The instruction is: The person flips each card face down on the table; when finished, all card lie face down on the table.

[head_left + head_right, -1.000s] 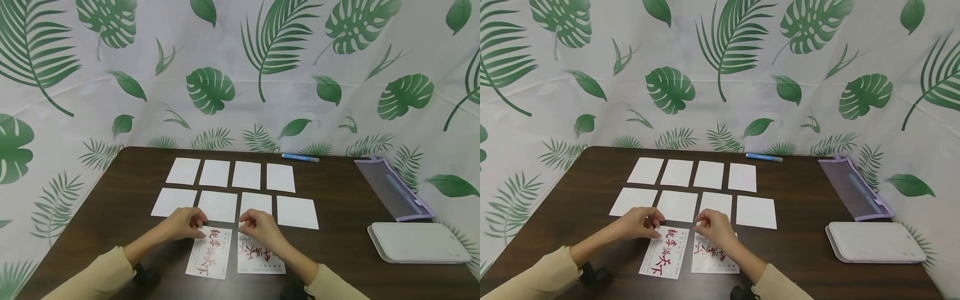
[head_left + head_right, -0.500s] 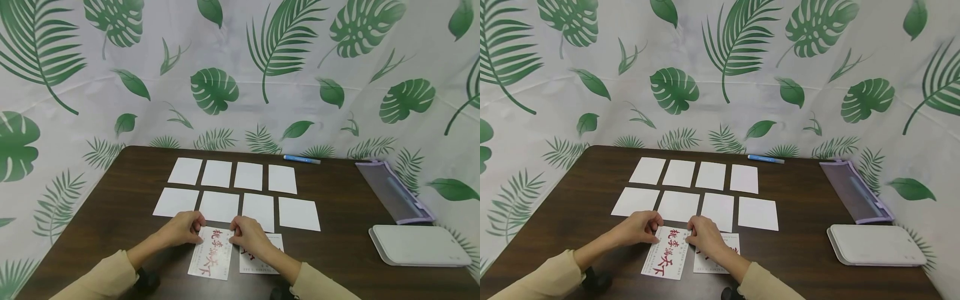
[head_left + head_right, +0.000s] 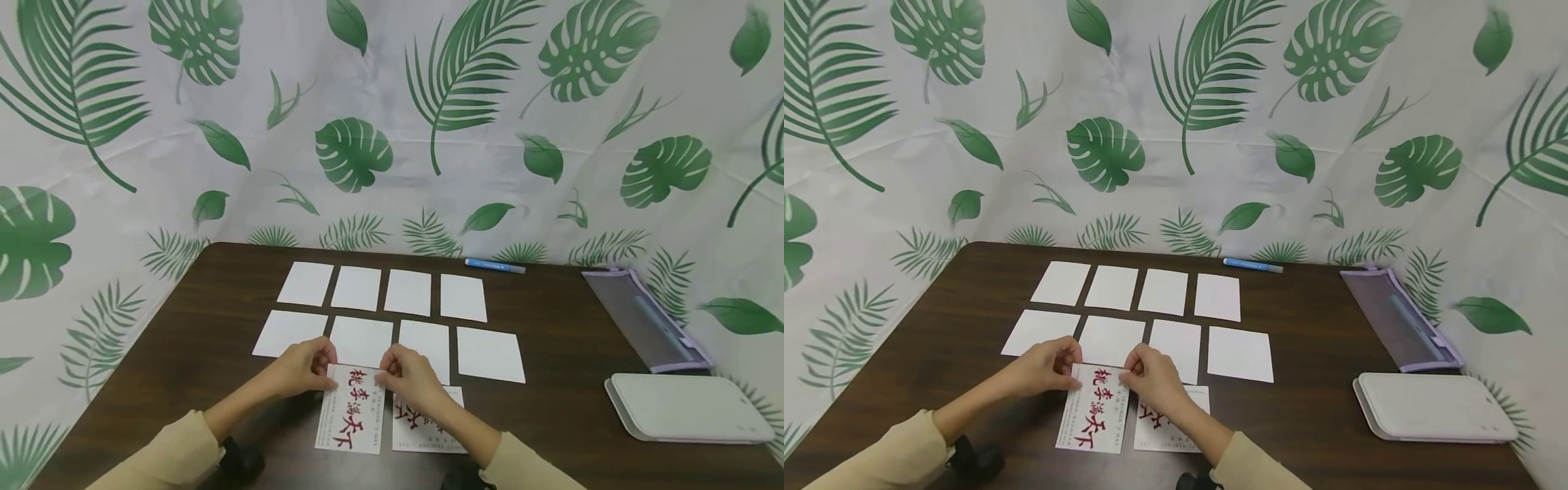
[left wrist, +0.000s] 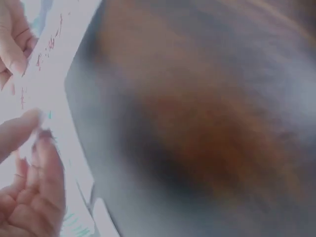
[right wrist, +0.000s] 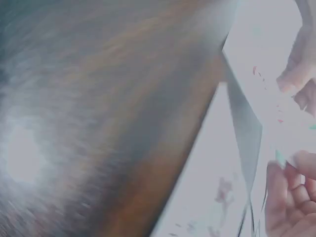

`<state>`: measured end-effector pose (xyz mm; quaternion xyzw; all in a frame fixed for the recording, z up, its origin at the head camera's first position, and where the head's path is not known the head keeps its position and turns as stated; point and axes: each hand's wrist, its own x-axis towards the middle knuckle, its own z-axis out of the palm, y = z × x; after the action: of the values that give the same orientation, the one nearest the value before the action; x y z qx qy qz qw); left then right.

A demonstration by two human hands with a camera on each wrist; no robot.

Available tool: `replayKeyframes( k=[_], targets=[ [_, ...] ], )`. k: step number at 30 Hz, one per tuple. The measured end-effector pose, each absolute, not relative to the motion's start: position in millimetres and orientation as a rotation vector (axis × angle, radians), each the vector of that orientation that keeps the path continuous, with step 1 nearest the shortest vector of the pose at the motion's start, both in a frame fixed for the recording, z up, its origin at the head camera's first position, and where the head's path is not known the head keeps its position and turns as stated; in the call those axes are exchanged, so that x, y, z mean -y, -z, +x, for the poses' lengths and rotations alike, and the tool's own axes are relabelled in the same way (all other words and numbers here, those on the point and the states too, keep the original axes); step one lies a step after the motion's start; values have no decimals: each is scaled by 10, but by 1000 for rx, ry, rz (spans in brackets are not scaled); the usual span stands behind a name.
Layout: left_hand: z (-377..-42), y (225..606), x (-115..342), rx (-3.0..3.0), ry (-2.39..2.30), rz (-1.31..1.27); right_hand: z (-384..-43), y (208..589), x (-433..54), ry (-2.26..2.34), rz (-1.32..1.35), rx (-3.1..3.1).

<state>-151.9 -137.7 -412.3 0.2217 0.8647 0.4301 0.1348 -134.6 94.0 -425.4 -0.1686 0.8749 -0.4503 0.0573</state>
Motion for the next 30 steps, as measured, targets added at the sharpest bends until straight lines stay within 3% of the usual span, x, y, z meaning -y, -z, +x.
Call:
replayKeyframes(
  k=[6,11,20,30],
  targets=[
    [-1574,4014,1316,-2210,-1670,519,-1448,4134,-994,1759,-315,-2441],
    [-1512,3963,1193,-2162,-1853,332,-1426,4104,-972,1865,-284,-2679],
    [-1419,3910,955,-2176,-2059,162,-1224,4136,-761,1789,-736,-2876],
    [-1385,3902,732,-2145,-2209,119,-1175,4151,-717,1650,-770,-3040]
  ],
)
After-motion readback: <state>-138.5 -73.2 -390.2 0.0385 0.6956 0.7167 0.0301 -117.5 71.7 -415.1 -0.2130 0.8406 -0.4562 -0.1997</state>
